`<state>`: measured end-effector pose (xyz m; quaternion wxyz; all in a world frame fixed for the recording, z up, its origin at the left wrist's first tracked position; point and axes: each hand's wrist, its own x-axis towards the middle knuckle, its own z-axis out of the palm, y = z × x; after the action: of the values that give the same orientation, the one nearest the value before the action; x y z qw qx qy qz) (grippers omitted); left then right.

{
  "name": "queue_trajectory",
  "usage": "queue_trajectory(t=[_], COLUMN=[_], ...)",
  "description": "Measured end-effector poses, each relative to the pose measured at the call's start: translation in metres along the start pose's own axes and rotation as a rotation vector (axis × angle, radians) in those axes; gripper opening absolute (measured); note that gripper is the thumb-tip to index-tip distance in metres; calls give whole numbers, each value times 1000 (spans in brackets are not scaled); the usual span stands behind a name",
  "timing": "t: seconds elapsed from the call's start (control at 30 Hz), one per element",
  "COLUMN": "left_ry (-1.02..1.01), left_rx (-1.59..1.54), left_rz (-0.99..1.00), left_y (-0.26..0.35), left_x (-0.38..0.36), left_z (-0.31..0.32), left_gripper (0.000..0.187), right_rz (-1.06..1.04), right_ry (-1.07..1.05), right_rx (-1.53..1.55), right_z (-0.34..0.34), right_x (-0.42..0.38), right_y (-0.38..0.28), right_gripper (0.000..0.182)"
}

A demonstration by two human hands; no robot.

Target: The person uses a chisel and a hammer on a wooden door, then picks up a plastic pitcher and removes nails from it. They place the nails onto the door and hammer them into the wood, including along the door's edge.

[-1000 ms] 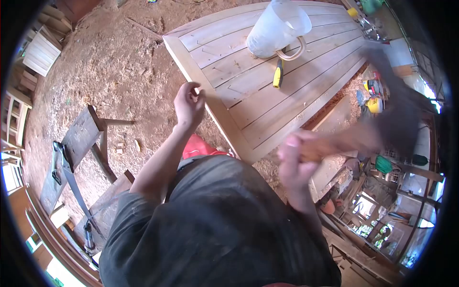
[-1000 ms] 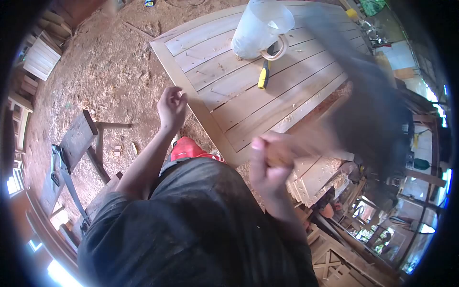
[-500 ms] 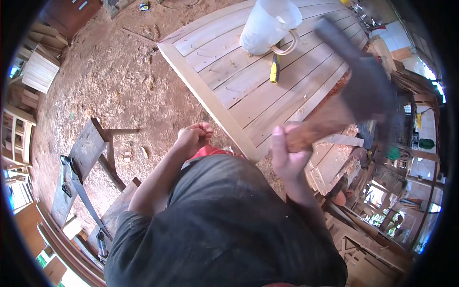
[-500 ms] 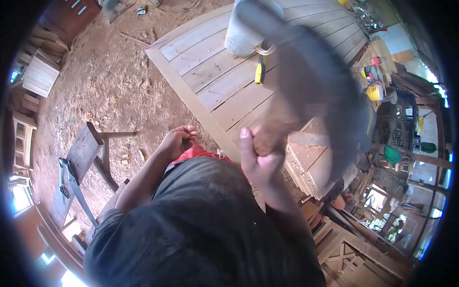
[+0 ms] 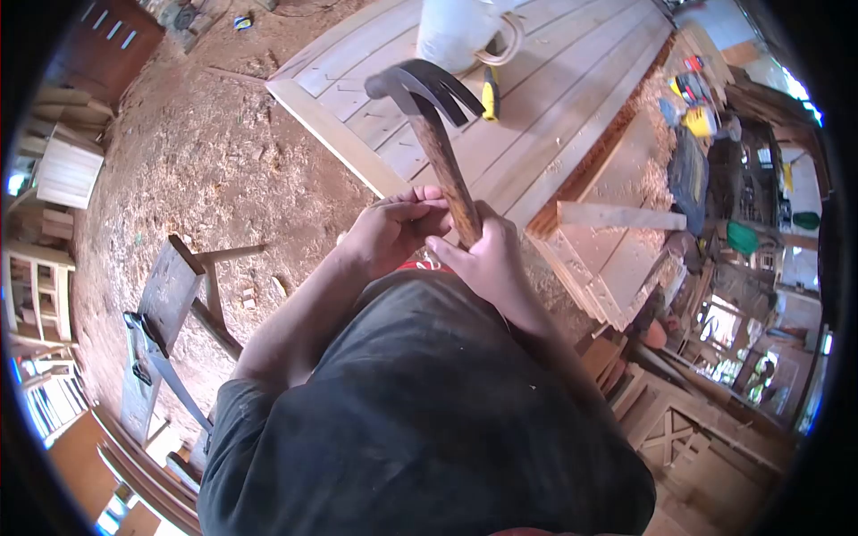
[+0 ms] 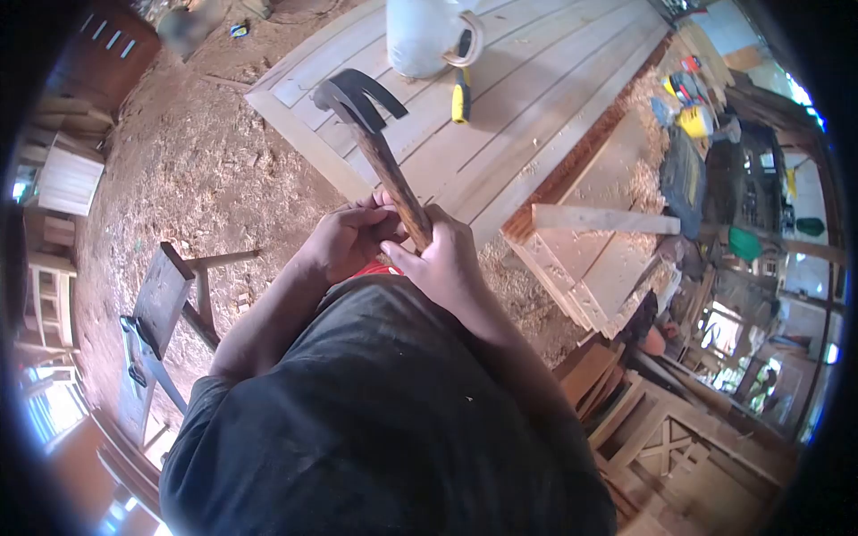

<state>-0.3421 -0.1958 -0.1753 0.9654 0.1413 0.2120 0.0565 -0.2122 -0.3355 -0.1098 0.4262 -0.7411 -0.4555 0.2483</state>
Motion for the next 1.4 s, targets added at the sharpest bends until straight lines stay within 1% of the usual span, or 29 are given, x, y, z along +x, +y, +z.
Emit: queue_trajectory(t=[0.1, 0.23, 0.3, 0.4, 0.47, 0.5, 0.53, 0.63, 0.67, 0.77, 0.87, 0.9, 0.97, 1.0, 1.03, 1.13, 1.23, 1.33, 1.4], left_ry=[-97, -32, -24, 216, 169, 137, 64, -36, -48, -111, 50, 166, 384, 450, 517, 589, 591, 653, 650], left_rx=[54, 82, 88, 686, 1212, 1474, 1561, 1717, 1646, 1603, 1637, 1594, 1485, 1511, 1536, 1606, 1728, 1786, 1810], left_rz=[-24, -9, 5, 134, 302, 382, 607, 569, 504, 427, 350, 384, 564, 607, 649, 639, 662, 692, 697], left_y=[-2, -19, -22, -19, -12, -11, -18, -22, -22, -21, -21, -21, -8, 0, 6, 10, 4, 0, 0], left_x=[-1, 11, 15, 10, -5, -11, -8, -15, -15, -9, -1, 7, 25, 32, 38, 54, 56, 58, 59], left_z=[25, 21, 12, 11, 26, 34, 25, 23, 26, 24, 18, 9, -10, -14, -16, -26, -22, -19, -20], left_gripper=[26, 27, 27, 25, 22, 20, 16, 18, 14, 15, 17, 13, 14, 14, 15, 17, 18, 18, 18], right_rz=[-7, 42, 37, 81, 168, 179, 190, 229, 243, 208, 178, 214, 284, 301, 297, 271, 278, 271, 277], right_ry=[63, 125, 145, 155, 123, 112, 103, 72, 61, 74, 86, 86, 85, 123, 125, 132, 153, 149, 134], right_rx=[39, 51, -1, -30, -43, -49, -58, -50, -40, -28, 10, 21, 46, 124, 86, -2, -45, -14, 0], right_z=[3, 3, 3, -4, -8, -8, -10, -15, -16, -18, -23, -24, -26, -24, -28, -39, -44, -48, -54], right_x=[-1, -9, -16, -23, -28, -31, -33, -36, -37, -40, -45, -47, -54, -59, -62, -70, -79, -84, -85], right_y=[-2, 5, 18, 23, 28, 29, 28, 27, 27, 28, 22, 22, 28, 34, 34, 32, 39, 35, 26], right_gripper=[36, 30, 25, 22, 21, 21, 21, 20, 20, 20, 21, 22, 25, 24, 24, 25, 26, 28, 29])
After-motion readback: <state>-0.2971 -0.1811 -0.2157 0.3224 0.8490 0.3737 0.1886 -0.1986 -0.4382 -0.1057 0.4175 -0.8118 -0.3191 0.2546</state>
